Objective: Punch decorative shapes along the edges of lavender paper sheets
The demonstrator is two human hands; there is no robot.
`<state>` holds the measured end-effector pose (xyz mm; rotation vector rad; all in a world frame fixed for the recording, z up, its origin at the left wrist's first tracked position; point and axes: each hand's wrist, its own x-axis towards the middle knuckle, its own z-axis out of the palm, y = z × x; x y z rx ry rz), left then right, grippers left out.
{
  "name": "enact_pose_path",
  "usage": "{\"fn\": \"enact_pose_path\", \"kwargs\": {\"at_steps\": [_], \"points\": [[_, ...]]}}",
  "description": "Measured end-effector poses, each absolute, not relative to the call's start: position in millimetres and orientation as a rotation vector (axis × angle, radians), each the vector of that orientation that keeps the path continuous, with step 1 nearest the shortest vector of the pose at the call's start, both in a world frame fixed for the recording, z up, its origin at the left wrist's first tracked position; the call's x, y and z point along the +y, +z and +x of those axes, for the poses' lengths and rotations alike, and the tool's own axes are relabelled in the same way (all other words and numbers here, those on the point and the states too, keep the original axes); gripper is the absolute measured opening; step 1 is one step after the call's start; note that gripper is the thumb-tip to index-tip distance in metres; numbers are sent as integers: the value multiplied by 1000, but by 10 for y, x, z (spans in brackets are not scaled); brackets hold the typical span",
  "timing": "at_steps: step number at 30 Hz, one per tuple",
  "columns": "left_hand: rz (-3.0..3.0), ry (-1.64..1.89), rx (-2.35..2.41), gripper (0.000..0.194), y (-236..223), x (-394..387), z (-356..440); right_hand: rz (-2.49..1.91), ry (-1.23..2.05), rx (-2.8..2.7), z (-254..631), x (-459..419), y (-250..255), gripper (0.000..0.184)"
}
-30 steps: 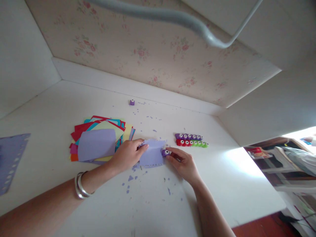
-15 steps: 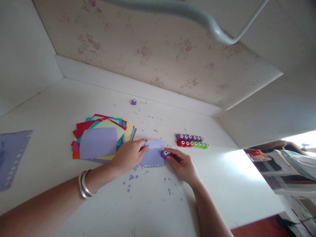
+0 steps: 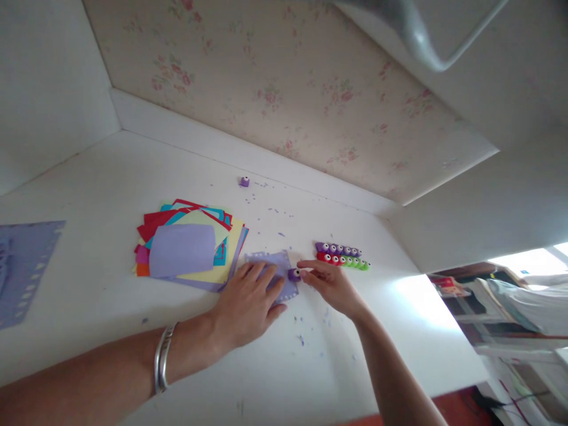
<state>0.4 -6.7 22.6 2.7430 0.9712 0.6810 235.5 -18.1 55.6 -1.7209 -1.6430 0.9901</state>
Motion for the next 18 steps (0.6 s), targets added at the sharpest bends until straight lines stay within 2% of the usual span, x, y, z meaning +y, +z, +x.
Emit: {"fn": "enact_pose_path", "kwargs": {"at_steps": [9, 18], "points": [[2700, 687, 885, 33, 80, -37, 8, -1812, 1038, -1917, 2388, 11, 768, 18], [2684, 719, 871, 33, 47, -32, 16, -1939, 1405, -1638, 2453, 129, 748, 27]]}}
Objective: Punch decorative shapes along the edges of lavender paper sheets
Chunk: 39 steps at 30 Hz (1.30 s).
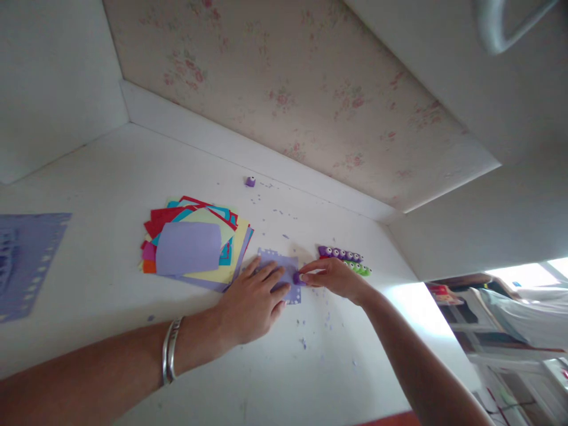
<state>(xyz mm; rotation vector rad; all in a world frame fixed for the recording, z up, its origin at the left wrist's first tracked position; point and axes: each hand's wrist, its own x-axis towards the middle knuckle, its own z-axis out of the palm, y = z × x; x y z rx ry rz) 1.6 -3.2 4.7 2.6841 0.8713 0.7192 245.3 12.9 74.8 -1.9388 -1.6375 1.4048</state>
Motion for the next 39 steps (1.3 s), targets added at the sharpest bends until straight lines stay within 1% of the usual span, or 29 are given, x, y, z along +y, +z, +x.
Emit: {"fn": "enact_pose_path", "kwargs": {"at_steps": [5, 7, 10, 13, 16, 20, 27, 33, 39], "points": [[2666, 714, 873, 33, 62, -29, 11, -2027, 1518, -1610, 2491, 208, 760, 28], [2659, 705, 876, 32, 69, -30, 12, -2051, 1513, -1642, 2499, 228, 761, 27], [2654, 687, 874, 32, 77, -28, 15, -2115, 1381, -1735, 2482, 242, 764, 28], [2652, 668, 876, 32, 85, -26, 17, -2169, 1216, -1839, 2423, 236, 779, 24], [2651, 646, 879, 33, 92, -23, 22, -2202, 1133, -1877, 2338, 222, 815, 18], [2643, 626, 880, 32, 106, -18, 29, -2284, 1073, -1892, 2249, 242, 874, 16], [2652, 653, 879, 32, 116, -27, 23, -2246, 1112, -1921, 2314, 322, 860, 20], [2680, 674, 875, 31, 104, -44, 18, -2048, 1369, -1787, 2448, 281, 819, 28], [2686, 682, 906, 30, 116, -43, 5, -2067, 1370, -1819, 2551, 230, 845, 24]]}}
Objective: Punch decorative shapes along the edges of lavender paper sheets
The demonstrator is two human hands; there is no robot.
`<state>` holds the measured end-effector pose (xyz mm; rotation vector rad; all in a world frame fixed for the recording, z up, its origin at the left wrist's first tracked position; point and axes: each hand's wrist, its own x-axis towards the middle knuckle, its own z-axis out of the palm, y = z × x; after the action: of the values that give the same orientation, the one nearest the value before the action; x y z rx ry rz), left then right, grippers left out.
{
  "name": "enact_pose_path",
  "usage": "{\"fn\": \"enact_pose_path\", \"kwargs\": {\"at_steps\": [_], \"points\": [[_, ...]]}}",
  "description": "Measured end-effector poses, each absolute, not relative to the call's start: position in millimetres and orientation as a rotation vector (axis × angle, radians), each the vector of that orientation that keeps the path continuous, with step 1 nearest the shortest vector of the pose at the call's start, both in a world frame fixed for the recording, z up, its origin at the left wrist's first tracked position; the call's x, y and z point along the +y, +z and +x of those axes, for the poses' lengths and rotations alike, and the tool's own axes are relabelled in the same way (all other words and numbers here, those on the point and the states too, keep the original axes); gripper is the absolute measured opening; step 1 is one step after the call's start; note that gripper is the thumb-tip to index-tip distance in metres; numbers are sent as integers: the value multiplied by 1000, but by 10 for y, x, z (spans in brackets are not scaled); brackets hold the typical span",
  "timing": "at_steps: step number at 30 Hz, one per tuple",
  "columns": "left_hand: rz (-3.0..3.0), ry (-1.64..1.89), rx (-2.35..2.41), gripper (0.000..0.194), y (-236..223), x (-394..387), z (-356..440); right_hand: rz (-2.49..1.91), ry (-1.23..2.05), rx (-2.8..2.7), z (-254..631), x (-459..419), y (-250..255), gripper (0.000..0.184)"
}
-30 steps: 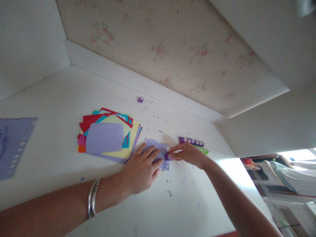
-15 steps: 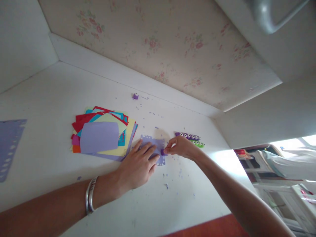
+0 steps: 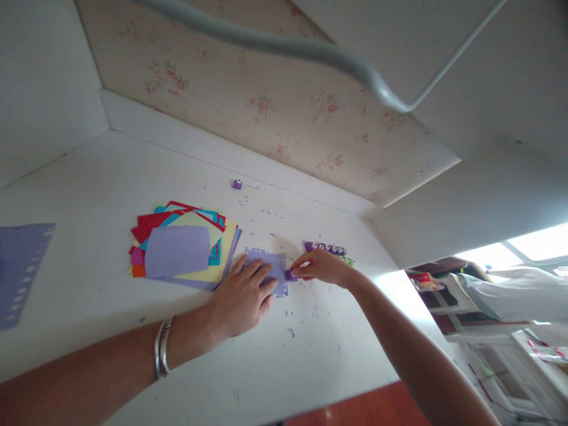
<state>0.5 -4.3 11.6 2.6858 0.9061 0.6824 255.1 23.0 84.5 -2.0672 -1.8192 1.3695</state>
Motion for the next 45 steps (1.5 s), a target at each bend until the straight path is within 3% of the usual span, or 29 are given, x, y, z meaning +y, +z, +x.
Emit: {"fn": "enact_pose_path", "kwargs": {"at_steps": [6, 14, 18, 23, 32, 39, 45], "points": [[2685, 713, 892, 30, 96, -42, 12, -2146, 1219, -1962, 2680, 129, 959, 20], [2680, 683, 892, 30, 125, -50, 7, -2164, 732, -2169, 2449, -50, 958, 22], [2675, 669, 884, 31, 123, -34, 6, -2131, 805, -2081, 2554, -66, 993, 20], [2686, 659, 863, 32, 107, -7, 5, -1938, 932, -1689, 3040, 60, 1242, 40], [2686, 683, 873, 32, 120, 3, 16, -2402, 162, -1755, 4211, 390, 1171, 34], [2696, 627, 893, 33, 102, -8, 18, -2478, 189, -1870, 4416, 375, 861, 27], [2687, 639, 882, 32, 109, -6, 18, -2425, 328, -1836, 4369, 307, 873, 33]]}}
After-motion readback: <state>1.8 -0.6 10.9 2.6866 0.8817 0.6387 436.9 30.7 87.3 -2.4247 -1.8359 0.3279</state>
